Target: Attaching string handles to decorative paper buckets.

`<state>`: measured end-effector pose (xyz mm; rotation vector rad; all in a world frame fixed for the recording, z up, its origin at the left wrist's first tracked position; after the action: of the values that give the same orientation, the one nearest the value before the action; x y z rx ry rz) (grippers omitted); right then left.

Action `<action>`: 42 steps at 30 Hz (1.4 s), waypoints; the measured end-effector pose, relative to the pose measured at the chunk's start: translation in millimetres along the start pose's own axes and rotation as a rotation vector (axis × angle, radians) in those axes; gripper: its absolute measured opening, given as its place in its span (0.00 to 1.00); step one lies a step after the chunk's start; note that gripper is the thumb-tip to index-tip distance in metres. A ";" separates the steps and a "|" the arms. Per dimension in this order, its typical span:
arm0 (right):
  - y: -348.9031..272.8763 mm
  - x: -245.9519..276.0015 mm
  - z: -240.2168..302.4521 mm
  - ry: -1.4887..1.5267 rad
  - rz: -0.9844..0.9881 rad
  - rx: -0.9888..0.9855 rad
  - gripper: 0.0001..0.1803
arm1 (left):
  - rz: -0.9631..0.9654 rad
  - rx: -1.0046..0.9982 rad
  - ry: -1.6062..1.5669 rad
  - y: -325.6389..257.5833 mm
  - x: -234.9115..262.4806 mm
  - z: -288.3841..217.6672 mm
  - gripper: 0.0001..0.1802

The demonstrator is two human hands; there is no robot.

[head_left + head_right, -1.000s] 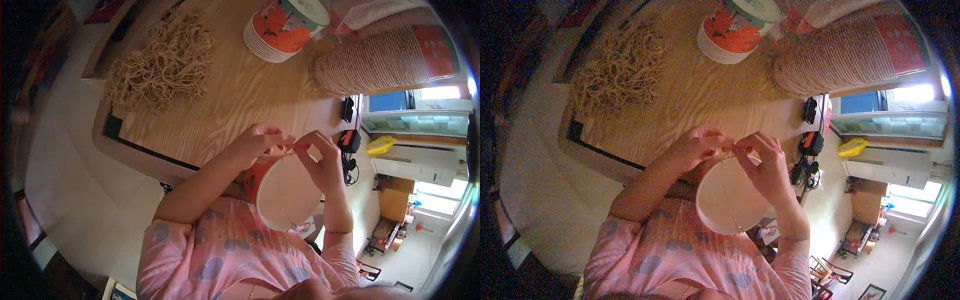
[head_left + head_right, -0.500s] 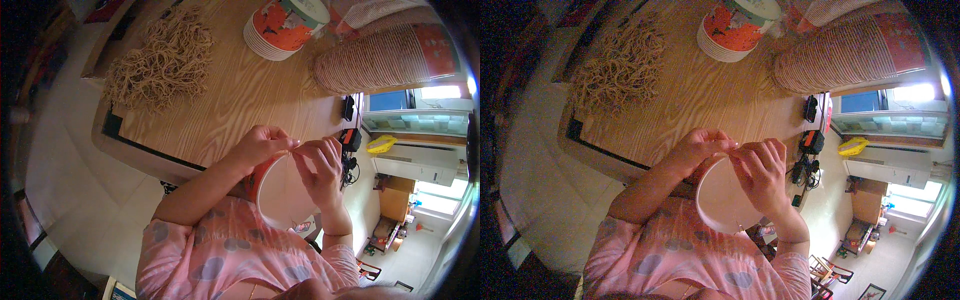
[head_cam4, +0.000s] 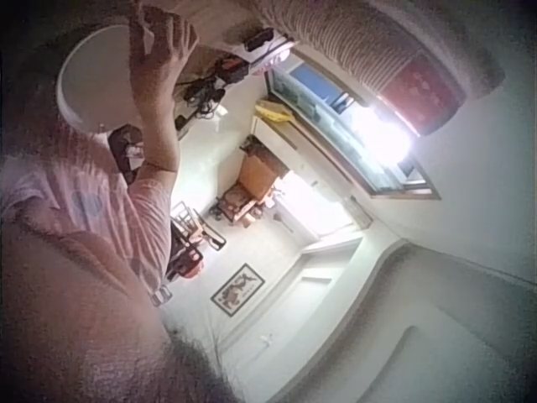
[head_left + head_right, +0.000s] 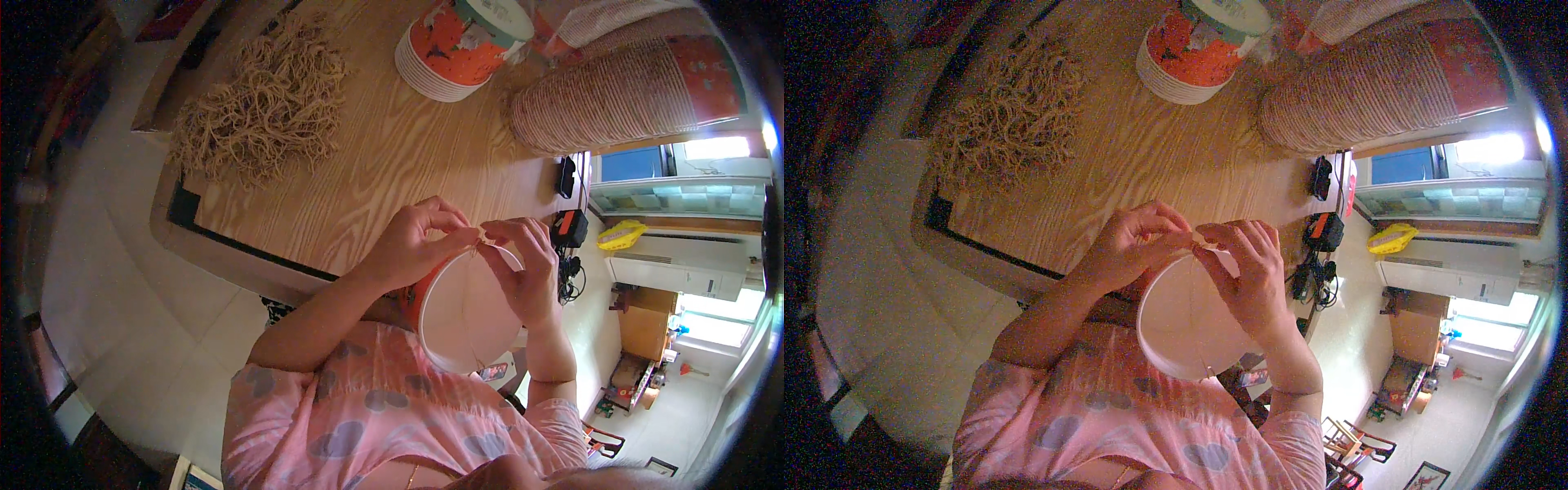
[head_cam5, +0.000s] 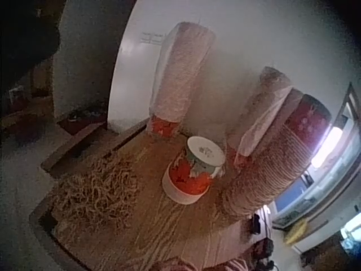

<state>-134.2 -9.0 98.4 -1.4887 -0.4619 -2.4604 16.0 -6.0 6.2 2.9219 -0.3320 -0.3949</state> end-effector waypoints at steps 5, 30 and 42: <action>3.3 0.7 -2.7 0.022 0.061 0.076 0.08 | 0.048 -0.066 0.055 -0.8 0.5 -1.7 0.13; 11.4 -11.2 -41.2 0.420 0.202 0.105 0.08 | 0.063 0.201 -0.525 8.5 2.4 30.6 0.09; 11.9 -17.2 -24.2 0.411 0.314 -0.195 0.08 | -0.027 0.178 -0.430 8.0 2.7 30.0 0.05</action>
<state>-141.9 -28.7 74.4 -0.9766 0.0865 -2.5065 8.6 -18.5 -21.3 2.9909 -0.4015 -1.0537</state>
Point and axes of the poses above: each hand's wrist, its own y-axis towards the middle knuckle, its own x-axis out of the back of the hand, z = x × y, the point moved 2 cm from there along y, towards the middle knuckle, and after that the axes turned 9 degrees about -x, right-handed, at the moved point
